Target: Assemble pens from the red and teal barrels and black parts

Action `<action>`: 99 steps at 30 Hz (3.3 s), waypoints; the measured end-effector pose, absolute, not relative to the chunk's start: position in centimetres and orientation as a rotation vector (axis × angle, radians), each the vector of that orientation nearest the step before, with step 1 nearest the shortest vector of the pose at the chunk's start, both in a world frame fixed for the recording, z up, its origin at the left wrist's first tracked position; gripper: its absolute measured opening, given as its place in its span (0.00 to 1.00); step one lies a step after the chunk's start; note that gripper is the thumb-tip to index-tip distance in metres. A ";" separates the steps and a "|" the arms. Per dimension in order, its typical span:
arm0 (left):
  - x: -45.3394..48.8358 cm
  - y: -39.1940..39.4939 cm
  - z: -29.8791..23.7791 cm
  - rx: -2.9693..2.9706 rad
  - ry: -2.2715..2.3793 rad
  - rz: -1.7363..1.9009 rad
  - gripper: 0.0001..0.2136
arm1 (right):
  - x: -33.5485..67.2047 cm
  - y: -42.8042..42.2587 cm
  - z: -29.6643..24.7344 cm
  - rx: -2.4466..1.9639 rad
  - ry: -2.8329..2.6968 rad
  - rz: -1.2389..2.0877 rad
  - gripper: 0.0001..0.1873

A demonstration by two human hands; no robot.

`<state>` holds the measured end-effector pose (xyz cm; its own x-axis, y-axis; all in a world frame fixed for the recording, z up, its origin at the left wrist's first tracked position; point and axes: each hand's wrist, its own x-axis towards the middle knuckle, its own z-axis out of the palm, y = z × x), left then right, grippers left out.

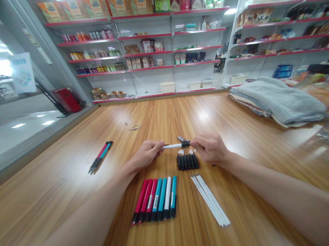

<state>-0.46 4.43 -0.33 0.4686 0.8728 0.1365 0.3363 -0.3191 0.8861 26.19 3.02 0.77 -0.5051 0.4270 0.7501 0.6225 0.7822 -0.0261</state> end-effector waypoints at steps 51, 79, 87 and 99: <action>0.1 3.8 -0.3 1.732 1.036 0.935 0.24 | 25.9 2.3 0.7 -0.691 -2.172 -0.388 0.19; -0.1 4.1 0.0 1.729 0.938 1.018 0.12 | 25.7 2.4 0.7 -0.755 -2.133 -0.363 0.19; -0.7 5.3 -0.2 1.199 0.778 1.315 0.13 | 25.3 2.4 0.7 -0.762 -2.270 -0.212 0.18; -1.5 6.1 -0.4 1.002 0.779 1.433 0.15 | 25.5 2.6 0.5 -0.845 -2.127 -0.129 0.20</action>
